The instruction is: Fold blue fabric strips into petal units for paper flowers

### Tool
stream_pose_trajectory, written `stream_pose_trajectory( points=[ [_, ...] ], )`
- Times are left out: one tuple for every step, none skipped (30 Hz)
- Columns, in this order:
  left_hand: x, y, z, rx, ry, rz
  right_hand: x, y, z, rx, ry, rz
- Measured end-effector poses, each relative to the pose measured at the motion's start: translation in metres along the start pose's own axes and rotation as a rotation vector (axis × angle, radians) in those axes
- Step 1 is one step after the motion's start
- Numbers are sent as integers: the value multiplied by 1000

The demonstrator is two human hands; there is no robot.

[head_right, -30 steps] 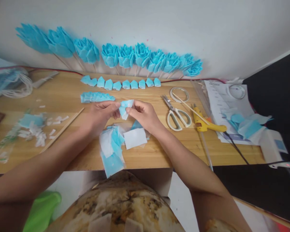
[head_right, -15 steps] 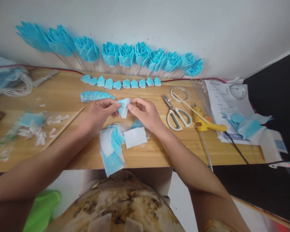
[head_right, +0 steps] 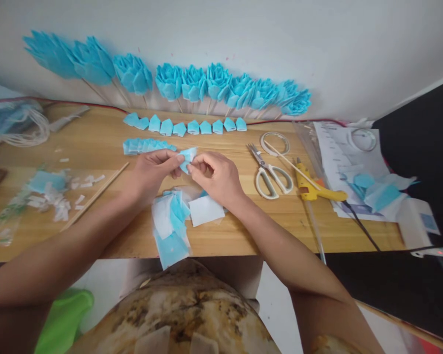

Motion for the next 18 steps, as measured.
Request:
stream_pose_trajectory(
  points=[
    [0, 0, 0, -2, 0, 0, 0, -1, -1, -3, -9, -2],
    [0, 0, 0, -3, -1, 1, 0, -1, -2, -9, -18, -1],
    [1, 0, 0, -2, -1, 3, 0, -2, -2, -16, -25, -1],
    [1, 0, 1, -1, -1, 5, 0, -2, -2, -21, -30, -2],
    [0, 0, 2, 1, -2, 5, 0, -1, -2, -26, -31, -6],
    [0, 0, 2, 5, -3, 4, 0, -1, -2, -28, -30, -14],
    [0, 0, 3, 7, -4, 2, 0, 0, -1, -27, -28, -24],
    [0, 0, 4, 7, -4, -2, 0, 1, -1, -26, -26, -34],
    [0, 0, 5, 7, -3, -4, 0, 1, 0, -25, -25, -41],
    [-1, 0, 5, 6, -2, -5, 0, 2, 0, -23, -26, -45],
    [-1, 0, 5, 6, -1, -3, 0, 3, 0, -24, -31, -47],
    [-1, 0, 6, 5, 0, -1, 0, 3, -1, -29, -41, -48],
    [-1, 1, 6, 5, 0, 0, -1, 4, -2, -43, -57, -47],
    [-1, 1, 6, 5, 1, 0, -1, 5, -3, -67, -80, -45],
    [-1, 1, 6, 6, 1, -1, -2, 7, -4, -102, -109, -43],
    [-1, 1, 5, 6, 1, -5, -3, 8, -5, -149, -141, -38],
    [-1, 1, 5, 7, 1, -8, -4, 8, -6, -204, -175, -27],
    [-1, 1, 4, 8, 2, -10, -4, 9, -7, -261, -203, -10]
  ],
)
Point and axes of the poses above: each hand's wrist, its own x-axis away from the middle knuckle, its own y-axis out of the back of the hand, z = x × y, the point moved 4 cm from there along -x, towards the middle knuckle, and after that the axes turned 8 degrees about -y, right-handed, at the moved point
